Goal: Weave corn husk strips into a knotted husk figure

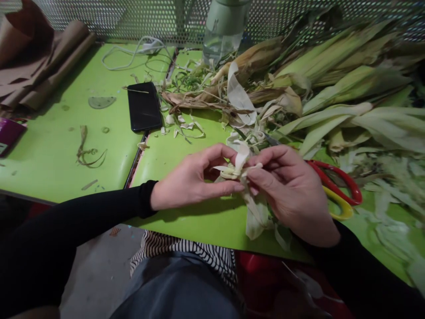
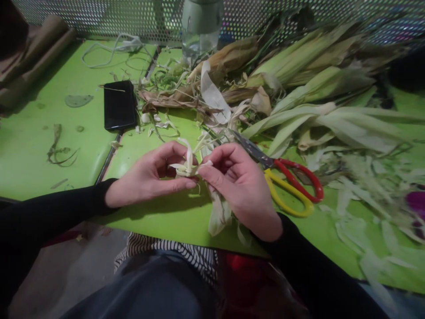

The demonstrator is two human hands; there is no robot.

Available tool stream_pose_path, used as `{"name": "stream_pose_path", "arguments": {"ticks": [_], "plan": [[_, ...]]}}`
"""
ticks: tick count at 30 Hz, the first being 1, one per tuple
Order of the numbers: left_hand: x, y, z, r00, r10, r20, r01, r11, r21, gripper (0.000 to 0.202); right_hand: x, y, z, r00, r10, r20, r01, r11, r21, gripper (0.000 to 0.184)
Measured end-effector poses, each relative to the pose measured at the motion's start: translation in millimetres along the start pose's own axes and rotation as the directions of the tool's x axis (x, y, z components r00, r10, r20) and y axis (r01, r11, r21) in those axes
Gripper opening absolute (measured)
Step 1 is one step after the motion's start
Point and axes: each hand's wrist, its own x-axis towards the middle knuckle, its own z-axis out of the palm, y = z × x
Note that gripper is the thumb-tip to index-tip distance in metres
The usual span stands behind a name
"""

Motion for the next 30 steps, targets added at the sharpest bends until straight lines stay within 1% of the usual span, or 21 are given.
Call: {"name": "stream_pose_path", "arguments": {"ticks": [3, 7, 9, 11, 13, 14, 15, 16, 19, 21, 23, 25, 27, 28, 29, 30], "plan": [[0.2, 1.9, 0.5, 1.0, -0.024, -0.012, 0.025, 0.999, 0.028, 0.021, -0.9, -1.2, -2.6, 1.0, -0.022, 0.007, 0.022, 0.997, -0.079, 0.015], [0.4, 4.2, 0.3, 0.996, -0.088, 0.005, 0.088, 0.996, -0.001, 0.016, -0.6, -4.4, -8.6, 0.998, -0.062, -0.014, 0.06, 0.99, -0.124, 0.014], [0.3, 3.8, 0.2, 0.994, -0.106, 0.023, 0.105, 0.994, 0.029, 0.017, 0.0, -5.9, -9.9, 0.996, -0.081, 0.035, 0.087, 0.974, -0.209, 0.017], [0.0, 3.2, 0.6, 0.994, -0.106, 0.04, 0.102, 0.991, 0.086, 0.019, 0.4, -6.9, -9.2, 0.982, -0.155, 0.112, 0.184, 0.927, -0.327, 0.02], [-0.3, 3.4, 1.6, 0.992, -0.111, 0.054, 0.104, 0.987, 0.12, 0.022, 0.3, -7.1, -7.5, 0.946, -0.272, 0.175, 0.321, 0.858, -0.401, 0.012], [-0.6, 3.9, 2.2, 0.992, -0.115, 0.056, 0.108, 0.986, 0.127, 0.022, 0.2, -7.1, -6.8, 0.93, -0.317, 0.186, 0.367, 0.831, -0.417, 0.006], [-1.0, 4.5, 2.9, 0.991, -0.122, 0.055, 0.114, 0.985, 0.131, 0.02, 0.0, -7.1, -6.3, 0.921, -0.344, 0.185, 0.39, 0.821, -0.418, 0.005], [-1.6, 5.2, 3.5, 0.99, -0.132, 0.05, 0.124, 0.983, 0.136, 0.018, -0.2, -7.1, -6.2, 0.921, -0.349, 0.17, 0.389, 0.825, -0.409, 0.006], [-3.6, 6.7, 4.8, 0.984, -0.174, 0.039, 0.166, 0.973, 0.16, 0.013, 0.5, -7.2, -8.4, 0.947, -0.298, 0.119, 0.321, 0.858, -0.402, 0.006], [-4.7, 6.7, 5.2, 0.976, -0.215, 0.042, 0.204, 0.96, 0.192, 0.013, 2.0, -7.4, -10.7, 0.946, -0.304, 0.116, 0.323, 0.842, -0.432, 0.004], [-4.7, 6.3, 5.3, 0.967, -0.249, 0.054, 0.229, 0.943, 0.242, 0.015, 3.5, -7.2, -12.0, 0.918, -0.362, 0.16, 0.392, 0.778, -0.491, 0.012], [-3.8, 5.4, 5.3, 0.966, -0.253, 0.058, 0.224, 0.925, 0.306, 0.014, 4.2, -6.4, -11.3, 0.875, -0.412, 0.254, 0.48, 0.669, -0.568, 0.014], [-2.6, 4.3, 5.4, 0.972, -0.228, 0.046, 0.195, 0.905, 0.378, 0.012, 3.8, -5.1, -9.0, 0.844, -0.406, 0.35, 0.533, 0.57, -0.626, 0.015], [-2.1, 3.7, 5.4, 0.975, -0.218, 0.038, 0.184, 0.893, 0.411, 0.011, 3.4, -4.7, -7.6, 0.84, -0.392, 0.376, 0.541, 0.538, -0.646, 0.015], [-1.9, 3.1, 5.6, 0.976, -0.217, 0.033, 0.182, 0.882, 0.434, 0.011, 3.0, -4.4, -6.4, 0.842, -0.377, 0.387, 0.538, 0.526, -0.658, 0.014], [-1.8, 2.6, 5.8, 0.973, -0.226, 0.035, 0.188, 0.877, 0.442, 0.011, 2.6, -4.6, -5.4, 0.849, -0.363, 0.383, 0.527, 0.534, -0.661, 0.012]]}}
